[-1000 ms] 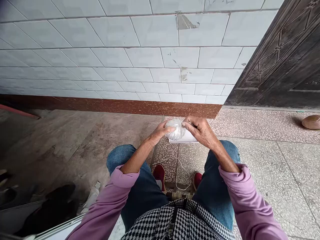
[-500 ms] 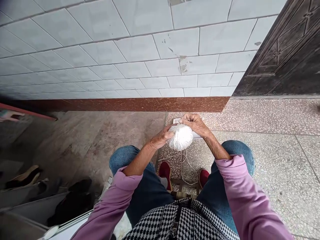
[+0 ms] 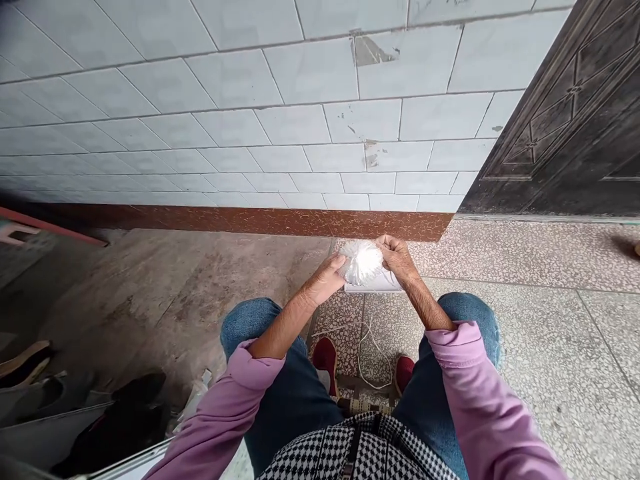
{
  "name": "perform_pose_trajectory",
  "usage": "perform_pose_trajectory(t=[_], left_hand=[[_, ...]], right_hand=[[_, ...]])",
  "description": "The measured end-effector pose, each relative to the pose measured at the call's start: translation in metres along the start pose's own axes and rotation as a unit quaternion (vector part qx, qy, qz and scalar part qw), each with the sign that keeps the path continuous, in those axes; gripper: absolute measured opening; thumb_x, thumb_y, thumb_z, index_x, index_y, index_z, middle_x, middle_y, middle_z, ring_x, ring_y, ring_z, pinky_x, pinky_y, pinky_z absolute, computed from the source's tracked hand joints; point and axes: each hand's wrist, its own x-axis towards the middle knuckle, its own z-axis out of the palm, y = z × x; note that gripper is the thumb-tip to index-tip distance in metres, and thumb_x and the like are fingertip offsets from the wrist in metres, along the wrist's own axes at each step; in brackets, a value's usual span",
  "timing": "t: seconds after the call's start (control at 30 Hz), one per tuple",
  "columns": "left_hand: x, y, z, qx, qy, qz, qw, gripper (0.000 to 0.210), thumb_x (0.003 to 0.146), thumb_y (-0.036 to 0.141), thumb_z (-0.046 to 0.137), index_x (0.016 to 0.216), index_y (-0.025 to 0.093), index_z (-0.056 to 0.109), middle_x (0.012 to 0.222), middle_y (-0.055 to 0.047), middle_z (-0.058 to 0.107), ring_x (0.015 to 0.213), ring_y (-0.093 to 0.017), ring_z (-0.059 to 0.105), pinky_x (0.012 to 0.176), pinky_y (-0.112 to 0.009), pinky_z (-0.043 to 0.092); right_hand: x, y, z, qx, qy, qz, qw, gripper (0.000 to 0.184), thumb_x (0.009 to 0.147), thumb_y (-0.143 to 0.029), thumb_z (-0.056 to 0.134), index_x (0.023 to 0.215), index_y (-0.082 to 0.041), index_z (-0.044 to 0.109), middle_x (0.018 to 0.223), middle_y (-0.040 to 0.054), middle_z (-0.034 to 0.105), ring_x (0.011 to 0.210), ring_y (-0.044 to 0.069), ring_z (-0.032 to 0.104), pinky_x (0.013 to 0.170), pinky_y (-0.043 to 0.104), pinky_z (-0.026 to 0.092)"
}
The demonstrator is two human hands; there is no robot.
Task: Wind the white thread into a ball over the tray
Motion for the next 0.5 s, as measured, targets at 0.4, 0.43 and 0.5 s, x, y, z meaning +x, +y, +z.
perform_pose_trajectory(t=[0.4, 0.43, 0.5], left_hand=[[0.009, 0.037, -0.015, -0.084, 0.111, 0.118, 0.983, 0.088, 0.074, 0.083, 0.076, 0.139, 0.026, 0.063, 0.148, -0.015, 0.064, 0.133, -0.037, 0.061, 0.08, -0.036, 0.059], [0.008, 0.04, -0.018, -0.085, 0.118, 0.118, 0.982, 0.086, 0.075, 0.082, 0.076, 0.14, 0.026, 0.063, 0.148, -0.015, 0.064, 0.134, -0.037, 0.06, 0.082, -0.037, 0.06], [0.004, 0.043, -0.023, -0.082, 0.122, 0.121, 0.982, 0.083, 0.076, 0.079, 0.077, 0.139, 0.026, 0.063, 0.148, -0.014, 0.064, 0.135, -0.038, 0.059, 0.085, -0.039, 0.06]], right_hand=[[-0.049, 0.044, 0.042, -0.184, -0.157, -0.077, 0.967, 0.05, 0.091, -0.064, 0.074, 0.073, -0.019, 0.062, 0.066, 0.0, 0.053, 0.066, 0.016, 0.048, 0.061, 0.028, 0.04], [-0.056, 0.045, 0.041, -0.197, -0.181, -0.078, 0.96, 0.048, 0.095, -0.063, 0.071, 0.075, -0.019, 0.064, 0.067, 0.0007, 0.055, 0.066, 0.017, 0.05, 0.062, 0.029, 0.041], [-0.064, 0.04, 0.031, -0.247, -0.208, -0.068, 0.944, 0.045, 0.1, -0.058, 0.066, 0.078, -0.019, 0.068, 0.069, 0.002, 0.06, 0.065, 0.018, 0.054, 0.065, 0.031, 0.046]])
